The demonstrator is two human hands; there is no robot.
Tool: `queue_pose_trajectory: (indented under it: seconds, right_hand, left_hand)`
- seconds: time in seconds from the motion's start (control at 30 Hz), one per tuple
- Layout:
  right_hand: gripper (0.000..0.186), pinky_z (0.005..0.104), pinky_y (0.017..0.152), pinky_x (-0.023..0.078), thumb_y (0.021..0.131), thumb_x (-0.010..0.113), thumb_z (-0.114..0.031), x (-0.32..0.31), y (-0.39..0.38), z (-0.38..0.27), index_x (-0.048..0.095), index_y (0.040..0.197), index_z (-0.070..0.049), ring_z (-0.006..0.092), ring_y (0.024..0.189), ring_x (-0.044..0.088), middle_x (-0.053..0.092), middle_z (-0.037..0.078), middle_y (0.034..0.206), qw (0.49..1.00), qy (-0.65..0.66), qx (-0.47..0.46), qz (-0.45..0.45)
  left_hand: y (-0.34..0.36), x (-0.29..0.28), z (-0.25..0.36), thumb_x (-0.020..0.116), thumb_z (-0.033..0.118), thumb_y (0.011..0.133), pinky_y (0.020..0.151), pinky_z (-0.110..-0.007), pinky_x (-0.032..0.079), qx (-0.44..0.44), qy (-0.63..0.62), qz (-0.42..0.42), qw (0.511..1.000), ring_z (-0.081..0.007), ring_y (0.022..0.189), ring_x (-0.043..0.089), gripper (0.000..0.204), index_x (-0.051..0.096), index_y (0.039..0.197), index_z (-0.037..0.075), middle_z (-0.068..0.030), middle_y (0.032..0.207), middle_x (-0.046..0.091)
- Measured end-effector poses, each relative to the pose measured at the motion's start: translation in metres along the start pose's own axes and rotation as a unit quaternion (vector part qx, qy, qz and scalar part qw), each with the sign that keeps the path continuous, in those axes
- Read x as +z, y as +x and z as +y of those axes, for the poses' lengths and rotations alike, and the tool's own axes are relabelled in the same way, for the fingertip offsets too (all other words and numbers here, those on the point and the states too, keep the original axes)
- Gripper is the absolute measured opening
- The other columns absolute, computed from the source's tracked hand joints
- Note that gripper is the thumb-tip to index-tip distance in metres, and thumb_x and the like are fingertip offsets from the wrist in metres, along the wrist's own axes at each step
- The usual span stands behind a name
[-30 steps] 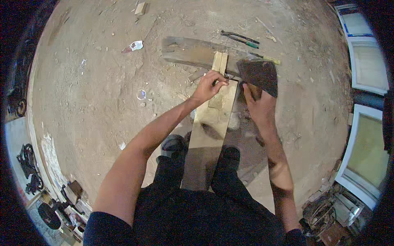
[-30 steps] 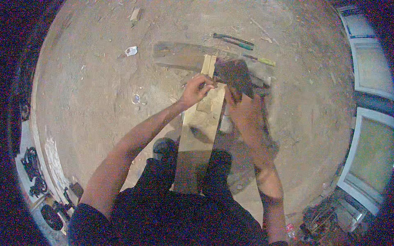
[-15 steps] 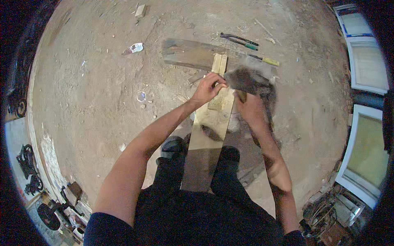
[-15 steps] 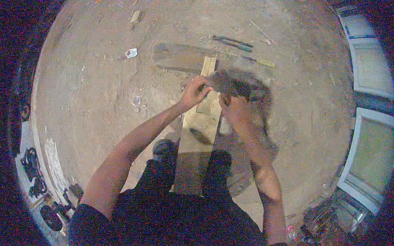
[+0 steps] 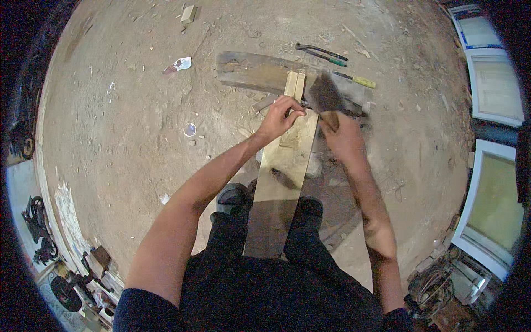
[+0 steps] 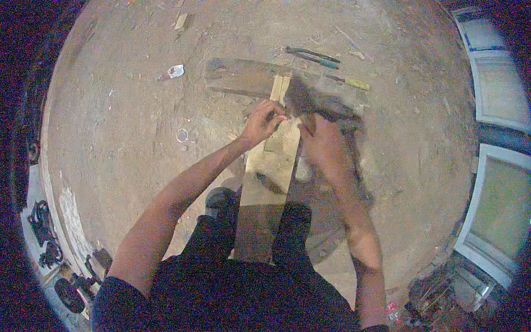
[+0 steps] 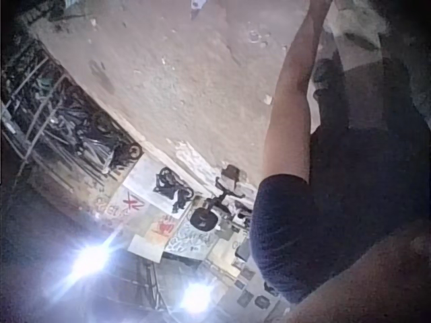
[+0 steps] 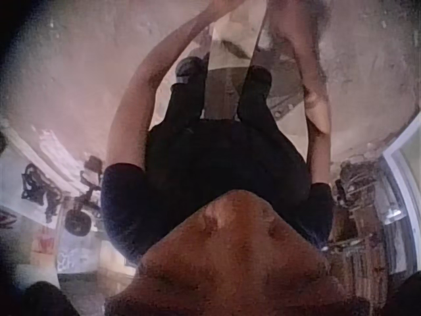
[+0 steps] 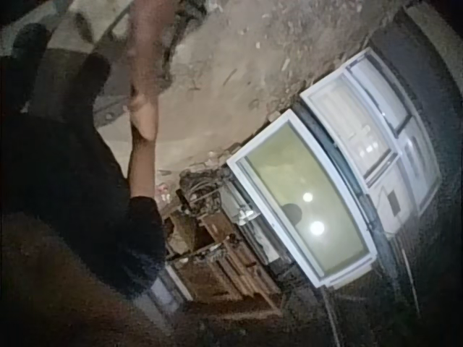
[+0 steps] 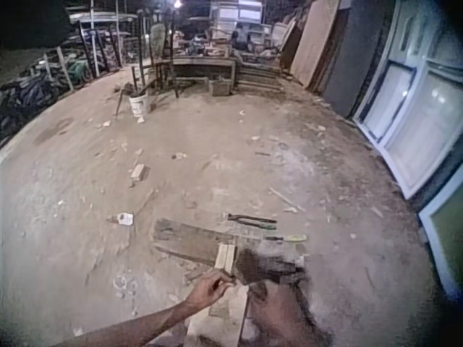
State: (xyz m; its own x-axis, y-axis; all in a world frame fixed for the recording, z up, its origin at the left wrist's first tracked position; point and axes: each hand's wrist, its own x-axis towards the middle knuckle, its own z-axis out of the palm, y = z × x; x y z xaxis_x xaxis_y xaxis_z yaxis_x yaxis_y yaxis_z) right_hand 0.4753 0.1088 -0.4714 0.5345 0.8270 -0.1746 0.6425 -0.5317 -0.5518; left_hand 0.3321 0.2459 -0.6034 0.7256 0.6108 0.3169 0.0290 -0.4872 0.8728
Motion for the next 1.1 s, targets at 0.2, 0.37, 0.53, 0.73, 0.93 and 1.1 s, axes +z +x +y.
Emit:
queue_pose_trajectory:
  seconds: [0.2, 0.37, 0.53, 0.73, 0.93, 1.1]
  right_hand:
    - [0.035, 0.045, 0.073, 0.054, 0.089, 0.077, -0.029, -0.016, 0.017, -0.009, 0.069, 0.1, 0.003, 0.042, 0.085, 0.07, 0.07, 0.025, 0.088, 0.996, -0.004, 0.001, 0.087]
    - [0.036, 0.0453, 0.076, 0.054, 0.081, 0.081, -0.024, 0.007, 0.005, 0.003, 0.07, 0.104, 0.002, 0.0397, 0.089, 0.072, 0.072, 0.024, 0.093, 0.999, -0.034, 0.011, -0.032]
    - [0.031, 0.0442, 0.076, 0.054, 0.088, 0.079, -0.023, -0.028, 0.004, -0.034, 0.07, 0.102, 0.003, 0.0345, 0.088, 0.073, 0.072, 0.024, 0.092, 1.0, 0.009, 0.012, 0.012]
    - [0.033, 0.0467, 0.075, 0.055, 0.088, 0.076, -0.03, -0.002, 0.006, -0.007, 0.071, 0.099, 0.001, 0.0404, 0.087, 0.071, 0.072, 0.024, 0.091, 1.0, 0.008, 0.019, -0.002]
    - [0.029, 0.0425, 0.073, 0.055, 0.087, 0.078, -0.022, -0.007, 0.001, -0.006, 0.072, 0.102, 0.002, 0.0339, 0.083, 0.074, 0.073, 0.021, 0.089, 0.999, -0.028, 0.045, -0.001]
    - [0.021, 0.0351, 0.068, 0.052, 0.089, 0.077, -0.015, -0.033, 0.008, -0.028, 0.073, 0.099, 0.003, 0.0191, 0.071, 0.068, 0.073, 0.016, 0.081, 0.997, 0.041, -0.022, 0.068]
  left_hand:
    - [-0.004, -0.001, -0.006, 0.075, 0.016, 0.09, 0.084, -0.042, 0.049, 0.011, -0.003, 0.005, 1.0, -0.0301, 0.091, 0.062, 0.012, 0.071, 0.094, 0.006, -0.0092, 0.093, 0.068]
    - [-0.003, 0.001, -0.002, 0.074, 0.015, 0.091, 0.086, -0.042, 0.048, 0.058, 0.022, 0.017, 0.998, -0.0298, 0.094, 0.062, 0.012, 0.072, 0.096, 0.005, -0.0091, 0.093, 0.068]
    - [-0.005, -0.002, -0.008, 0.073, 0.013, 0.092, 0.085, -0.042, 0.049, 0.057, 0.02, 0.011, 0.998, -0.0294, 0.095, 0.061, 0.008, 0.073, 0.097, 0.007, -0.0076, 0.094, 0.067]
    - [-0.001, 0.001, -0.009, 0.073, 0.014, 0.091, 0.084, -0.042, 0.049, 0.064, 0.028, -0.001, 0.998, -0.0298, 0.093, 0.061, 0.009, 0.074, 0.097, 0.007, -0.0077, 0.093, 0.067]
    - [-0.004, 0.004, -0.012, 0.074, 0.017, 0.091, 0.086, -0.042, 0.05, 0.055, 0.021, 0.006, 0.998, -0.0301, 0.096, 0.061, 0.013, 0.076, 0.099, 0.007, -0.009, 0.096, 0.067]
    - [-0.008, 0.0, -0.016, 0.073, 0.016, 0.092, 0.086, -0.042, 0.049, 0.056, 0.04, 0.004, 0.998, -0.0291, 0.095, 0.061, 0.012, 0.077, 0.099, 0.008, -0.0077, 0.095, 0.067]
